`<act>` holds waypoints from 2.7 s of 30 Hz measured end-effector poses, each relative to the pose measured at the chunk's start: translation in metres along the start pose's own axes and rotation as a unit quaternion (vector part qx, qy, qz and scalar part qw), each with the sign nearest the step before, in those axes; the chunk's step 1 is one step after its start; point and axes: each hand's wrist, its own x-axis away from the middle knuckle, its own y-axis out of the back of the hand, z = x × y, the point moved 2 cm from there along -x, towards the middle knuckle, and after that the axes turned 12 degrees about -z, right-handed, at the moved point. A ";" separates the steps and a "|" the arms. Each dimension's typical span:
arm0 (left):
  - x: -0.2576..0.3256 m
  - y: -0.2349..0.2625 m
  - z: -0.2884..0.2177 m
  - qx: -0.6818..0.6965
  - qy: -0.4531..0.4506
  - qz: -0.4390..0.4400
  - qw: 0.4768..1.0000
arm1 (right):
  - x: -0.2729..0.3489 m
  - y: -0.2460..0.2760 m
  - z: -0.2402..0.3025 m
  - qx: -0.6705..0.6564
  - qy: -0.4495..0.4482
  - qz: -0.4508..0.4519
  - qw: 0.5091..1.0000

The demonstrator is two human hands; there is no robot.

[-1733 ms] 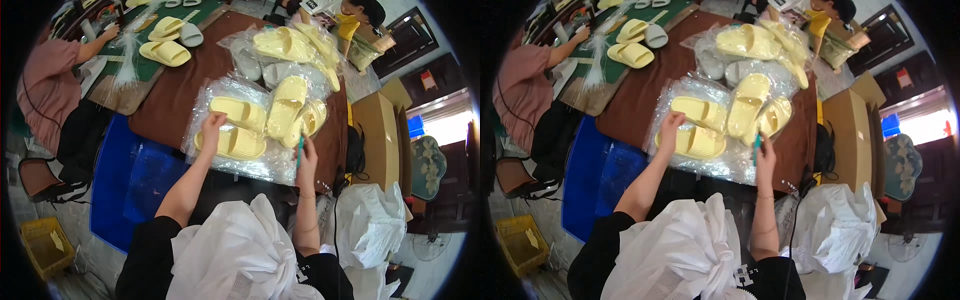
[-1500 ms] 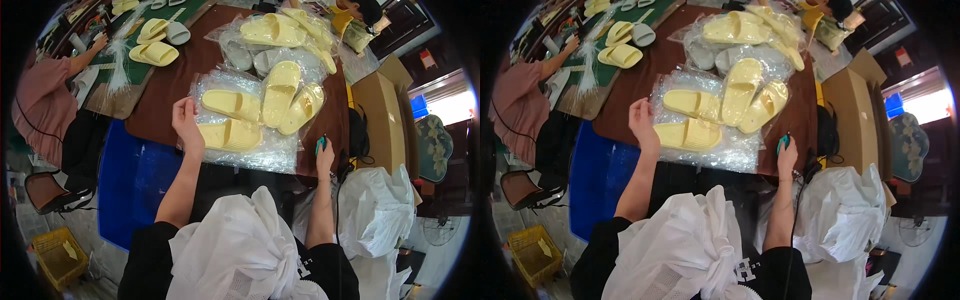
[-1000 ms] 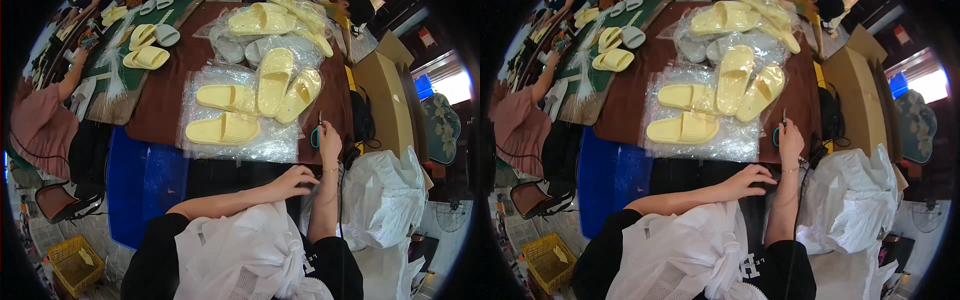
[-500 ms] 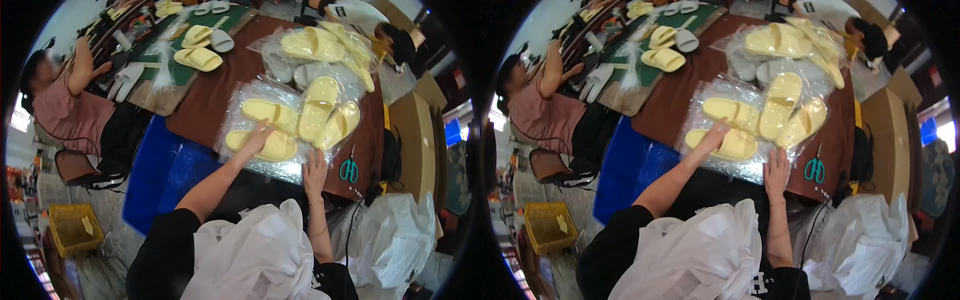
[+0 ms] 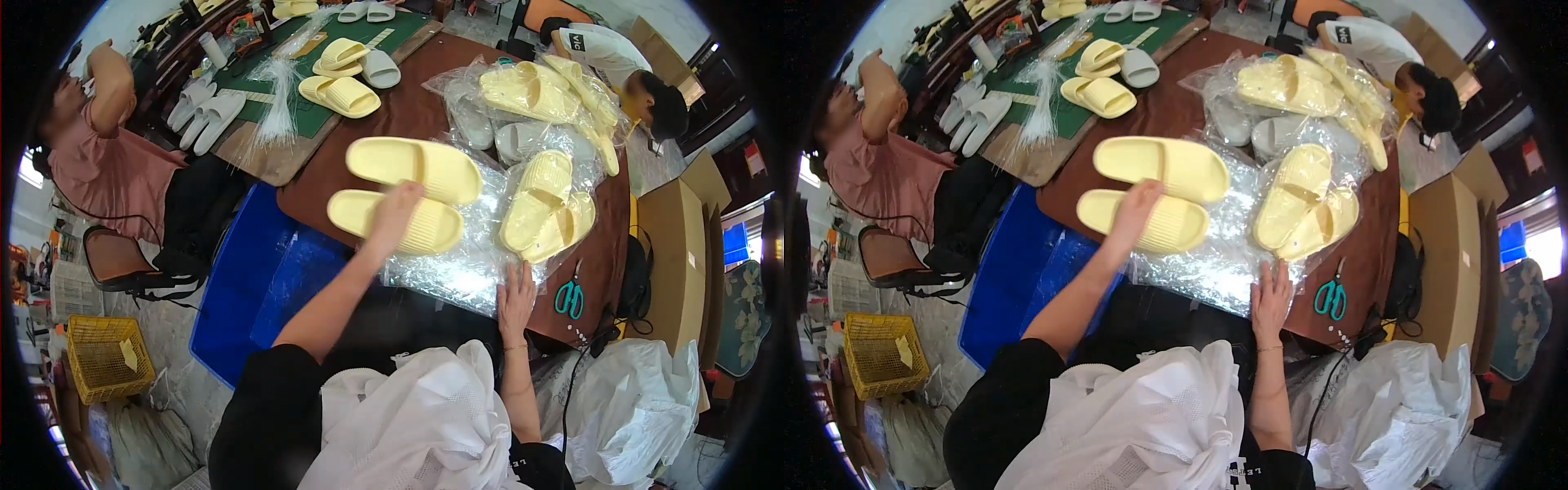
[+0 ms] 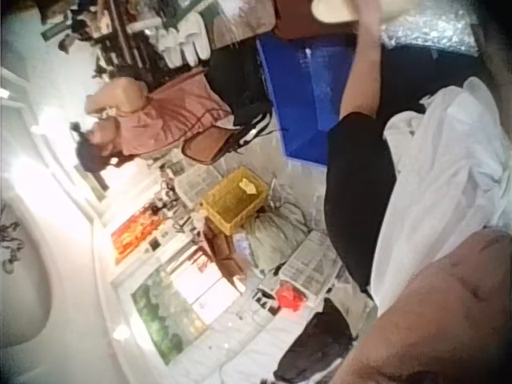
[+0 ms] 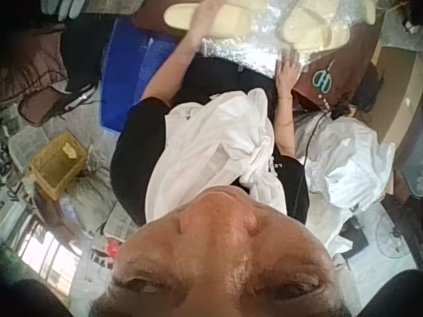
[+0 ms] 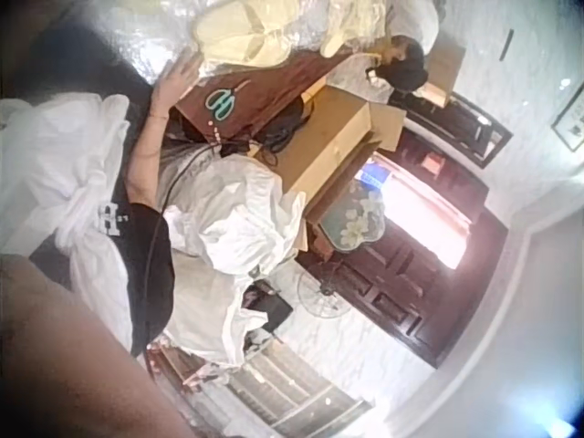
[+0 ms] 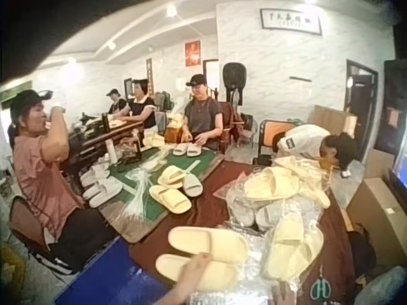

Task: The person trims slippers using scissors and packs the slippers into plastic bags by hand.

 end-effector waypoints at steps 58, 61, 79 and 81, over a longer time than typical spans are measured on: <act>0.176 0.054 -0.065 -0.038 -0.528 0.381 0.758 | -0.172 0.095 0.145 -0.433 -0.071 0.346 0.830; 0.186 0.060 -0.053 -0.032 -0.507 0.375 0.775 | -0.145 0.079 0.149 -0.485 -0.109 0.347 0.795; 0.142 0.093 -0.055 -0.021 -0.457 0.135 0.879 | -0.110 0.042 0.111 -0.596 -0.333 0.188 0.706; 0.125 0.109 -0.042 -0.075 -0.364 0.101 0.923 | -0.099 0.047 0.085 -0.578 -0.318 0.100 0.745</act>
